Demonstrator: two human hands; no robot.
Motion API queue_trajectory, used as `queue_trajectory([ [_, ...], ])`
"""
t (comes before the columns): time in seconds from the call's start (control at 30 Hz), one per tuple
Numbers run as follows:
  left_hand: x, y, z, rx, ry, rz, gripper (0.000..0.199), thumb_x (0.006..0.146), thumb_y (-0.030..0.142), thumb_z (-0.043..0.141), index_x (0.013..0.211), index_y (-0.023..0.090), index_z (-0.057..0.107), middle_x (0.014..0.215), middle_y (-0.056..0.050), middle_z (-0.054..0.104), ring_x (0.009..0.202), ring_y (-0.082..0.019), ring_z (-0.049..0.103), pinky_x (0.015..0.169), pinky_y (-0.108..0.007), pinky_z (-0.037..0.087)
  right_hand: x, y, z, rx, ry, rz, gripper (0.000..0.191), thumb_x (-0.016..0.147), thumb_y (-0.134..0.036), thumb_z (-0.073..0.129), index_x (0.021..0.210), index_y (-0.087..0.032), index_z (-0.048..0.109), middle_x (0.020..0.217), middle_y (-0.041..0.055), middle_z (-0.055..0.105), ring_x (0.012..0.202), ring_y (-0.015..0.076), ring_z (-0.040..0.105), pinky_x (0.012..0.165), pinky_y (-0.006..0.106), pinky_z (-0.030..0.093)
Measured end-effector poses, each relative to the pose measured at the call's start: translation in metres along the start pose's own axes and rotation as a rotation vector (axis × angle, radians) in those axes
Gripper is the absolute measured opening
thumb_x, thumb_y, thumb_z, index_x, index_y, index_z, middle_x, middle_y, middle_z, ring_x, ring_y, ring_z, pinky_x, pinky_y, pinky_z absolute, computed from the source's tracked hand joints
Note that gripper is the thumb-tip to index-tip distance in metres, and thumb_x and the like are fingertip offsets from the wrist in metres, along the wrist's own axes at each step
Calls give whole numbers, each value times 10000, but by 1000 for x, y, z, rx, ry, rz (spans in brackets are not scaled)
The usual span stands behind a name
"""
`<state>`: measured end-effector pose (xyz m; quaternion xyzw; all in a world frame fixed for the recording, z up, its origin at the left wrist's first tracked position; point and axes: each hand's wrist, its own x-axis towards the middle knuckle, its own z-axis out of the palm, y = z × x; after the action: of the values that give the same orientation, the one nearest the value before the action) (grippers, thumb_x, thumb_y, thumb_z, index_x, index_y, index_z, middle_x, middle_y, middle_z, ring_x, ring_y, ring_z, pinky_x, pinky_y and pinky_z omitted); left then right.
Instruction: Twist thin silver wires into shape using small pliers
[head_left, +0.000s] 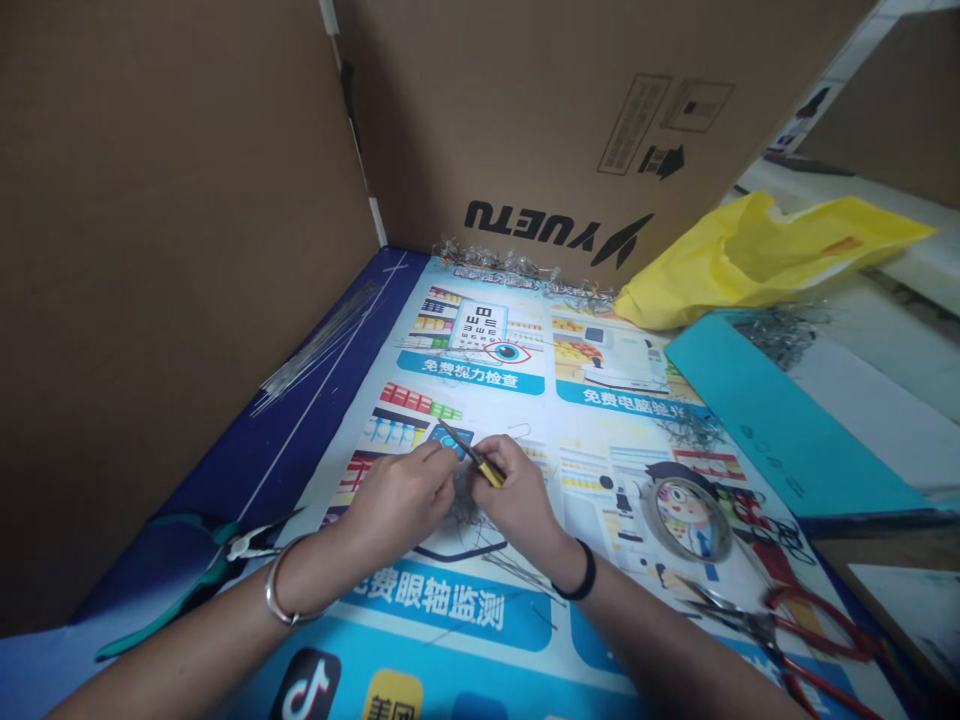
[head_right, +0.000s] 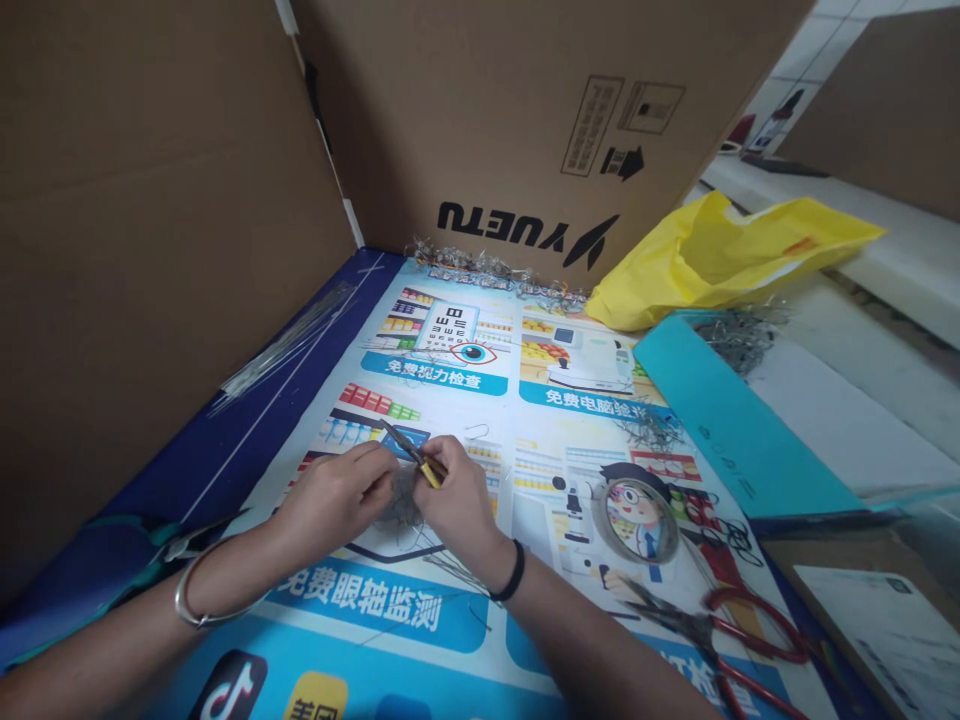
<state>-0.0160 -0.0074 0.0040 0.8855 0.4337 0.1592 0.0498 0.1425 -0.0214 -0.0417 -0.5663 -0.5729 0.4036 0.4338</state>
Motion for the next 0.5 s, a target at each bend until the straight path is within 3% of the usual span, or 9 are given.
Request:
queue_trajectory([
  [0.5, 0, 1, -2, 81, -84, 63, 161, 751, 69, 433, 724, 157, 566, 670, -31, 588, 541, -151, 561, 466, -224, 389, -1, 2, 1, -44, -23, -14, 216, 655, -145, 485, 850, -230, 519, 760, -36, 599, 699, 147, 579, 630, 253, 430],
])
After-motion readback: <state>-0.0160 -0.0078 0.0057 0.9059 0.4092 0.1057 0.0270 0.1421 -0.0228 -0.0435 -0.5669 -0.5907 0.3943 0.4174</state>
